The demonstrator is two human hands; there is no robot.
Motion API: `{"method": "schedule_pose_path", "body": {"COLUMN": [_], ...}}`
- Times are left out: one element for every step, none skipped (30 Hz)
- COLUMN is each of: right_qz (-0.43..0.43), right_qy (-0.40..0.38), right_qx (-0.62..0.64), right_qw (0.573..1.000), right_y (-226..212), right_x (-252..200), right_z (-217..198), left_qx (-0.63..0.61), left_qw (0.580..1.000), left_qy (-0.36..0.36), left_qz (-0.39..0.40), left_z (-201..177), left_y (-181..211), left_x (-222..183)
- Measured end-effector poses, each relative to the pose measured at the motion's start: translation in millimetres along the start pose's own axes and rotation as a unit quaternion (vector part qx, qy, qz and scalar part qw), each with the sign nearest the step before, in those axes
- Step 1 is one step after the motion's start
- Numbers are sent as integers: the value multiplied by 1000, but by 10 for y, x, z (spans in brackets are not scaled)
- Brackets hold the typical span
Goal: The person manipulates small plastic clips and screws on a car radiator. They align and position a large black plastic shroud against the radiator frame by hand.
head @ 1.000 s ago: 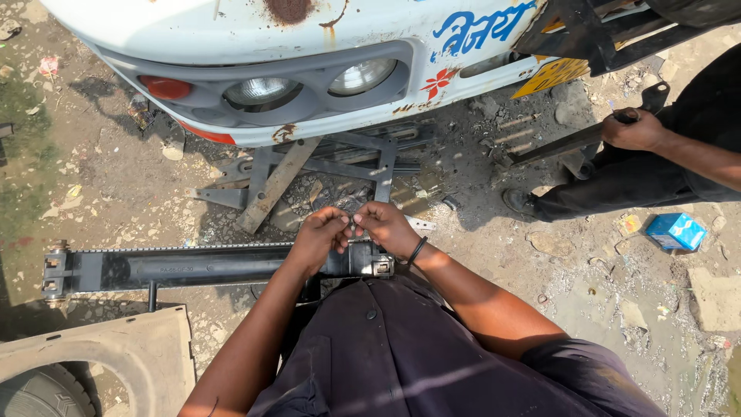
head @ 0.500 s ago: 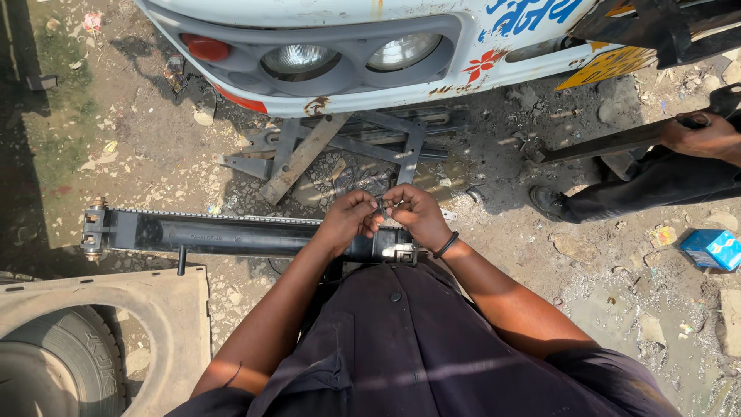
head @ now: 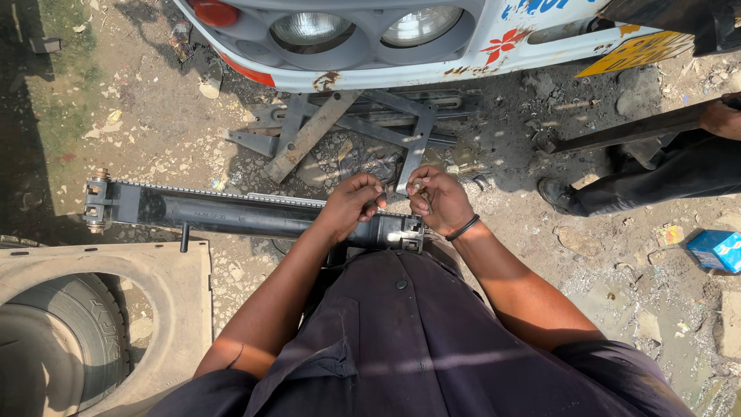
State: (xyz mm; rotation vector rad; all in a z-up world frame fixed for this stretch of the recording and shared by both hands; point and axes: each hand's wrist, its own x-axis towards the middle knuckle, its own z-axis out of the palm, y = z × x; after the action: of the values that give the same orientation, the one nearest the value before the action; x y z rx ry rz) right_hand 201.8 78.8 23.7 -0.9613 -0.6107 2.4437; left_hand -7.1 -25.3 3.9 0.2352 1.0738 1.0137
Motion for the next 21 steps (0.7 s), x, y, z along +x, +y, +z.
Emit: {"method": "schedule_pose_path", "body": {"right_qz": [12, 21, 29, 37, 40, 43, 45, 21, -3, -28, -28, -27, -26, -21, -17, -13, -7, -1, 5, 8, 11], "right_qy": [-26, -11, 3, 17, 17, 17, 16, -14, -44, -75, -61, -47, -33, -35, -37, -39, -36, -33, -30, -30, -29], "right_qx": [44, 19, -5, -29, -123, -217, -308, -330, -351, -371, -401, -431, -460, -439, -417, -395, -398, -400, -402, -417, -432], "right_qw": [999, 1000, 1000, 999, 991, 975, 950, 944, 935, 925, 913, 901, 887, 898, 908, 918, 917, 916, 915, 908, 901], "right_y": [-19, -22, -21, -8, 15, 39, 61, 84, 114, 131, 137, 143, 152, 161, 168, 171, 171, 165, 157, 145, 127], "right_x": [-22, -29, -33, -35, -18, 4, 14, 9, 5, 11, 18, 16, 6, -16, -40, -51, -63, -80, -98, -118, -139], "right_z": [6, 19, 30, 41, 53, 63, 65, 60, 58, 57, 53, 49, 45, 38, 29, 19, 5, -15, -39, -68, -99], "left_qx": [0, 7, 13, 20, 34, 48, 61, 79, 96, 113, 135, 157, 178, 182, 186, 189, 206, 223, 240, 268, 295], "left_qw": [1000, 1000, 1000, 1000, 999, 999, 998, 996, 995, 992, 989, 986, 982, 982, 981, 980, 977, 973, 969, 959, 945], "left_qy": [-1, 1, 2, 3, 7, 9, 12, 11, 9, 8, 5, 2, -1, -4, -8, -12, -8, -5, -2, -10, -19], "left_qz": [4, 7, 11, 15, 17, 20, 23, 31, 39, 48, 51, 54, 56, 58, 59, 62, 58, 55, 52, 96, 140], "left_z": [15, 17, 24, 33, 39, 48, 57, 72, 88, 96, 101, 105, 108, 114, 118, 119, 124, 138, 150, 160, 173], "left_y": [-3, 5, 10, 9, 8, 4, 1, -8, -18, -18, -21, -30, -41, -55, -69, -78, -91, -104, -116, -126, -135], "left_x": [-13, -14, -7, -8, -10, -8, -4, 0, 3, 8, 4, -5, -10, -7, -1, 7, 16, 33, 49, 64, 78]}}
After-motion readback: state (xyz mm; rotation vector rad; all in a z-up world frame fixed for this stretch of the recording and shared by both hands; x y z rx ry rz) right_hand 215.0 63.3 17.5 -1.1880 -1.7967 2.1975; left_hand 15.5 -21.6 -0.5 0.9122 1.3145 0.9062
